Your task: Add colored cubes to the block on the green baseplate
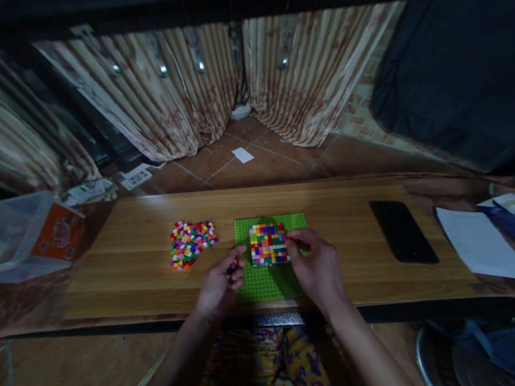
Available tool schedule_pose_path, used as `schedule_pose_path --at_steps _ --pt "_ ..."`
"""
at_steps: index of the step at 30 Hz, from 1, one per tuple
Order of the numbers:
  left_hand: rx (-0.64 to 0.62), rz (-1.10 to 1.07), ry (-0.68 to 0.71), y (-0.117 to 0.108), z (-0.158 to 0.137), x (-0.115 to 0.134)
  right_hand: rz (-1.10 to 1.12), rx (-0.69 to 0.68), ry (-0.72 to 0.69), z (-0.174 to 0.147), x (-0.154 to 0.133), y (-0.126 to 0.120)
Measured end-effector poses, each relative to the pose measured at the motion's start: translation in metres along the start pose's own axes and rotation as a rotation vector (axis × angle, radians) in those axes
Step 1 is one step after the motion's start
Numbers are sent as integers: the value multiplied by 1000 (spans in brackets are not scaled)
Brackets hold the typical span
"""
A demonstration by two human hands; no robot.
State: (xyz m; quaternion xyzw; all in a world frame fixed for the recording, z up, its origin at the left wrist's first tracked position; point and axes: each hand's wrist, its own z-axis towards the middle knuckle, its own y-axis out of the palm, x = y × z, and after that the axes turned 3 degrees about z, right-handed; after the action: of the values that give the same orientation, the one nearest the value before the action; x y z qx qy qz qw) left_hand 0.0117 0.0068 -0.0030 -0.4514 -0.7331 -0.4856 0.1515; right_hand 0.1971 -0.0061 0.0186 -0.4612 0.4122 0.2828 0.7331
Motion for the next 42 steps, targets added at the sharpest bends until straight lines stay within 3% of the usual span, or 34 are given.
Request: schedule_pose_path --at_steps 6,17,24,31,37,42 --pt "-43 -9 -31 -6 1 1 10 20 7 10 15 -3" --pt "-121 -30 -76 -10 -4 6 -97 -8 -41 20 13 11" --pt "-126 -51 -72 -11 -3 4 -25 -6 24 23 15 17" --pt "-137 -66 -56 -12 -3 3 182 -12 134 21 22 17" --pt "-138 -61 -54 -11 -4 4 283 79 218 26 25 13" --pt "-126 -61 -63 -11 -4 4 325 29 234 37 23 19"
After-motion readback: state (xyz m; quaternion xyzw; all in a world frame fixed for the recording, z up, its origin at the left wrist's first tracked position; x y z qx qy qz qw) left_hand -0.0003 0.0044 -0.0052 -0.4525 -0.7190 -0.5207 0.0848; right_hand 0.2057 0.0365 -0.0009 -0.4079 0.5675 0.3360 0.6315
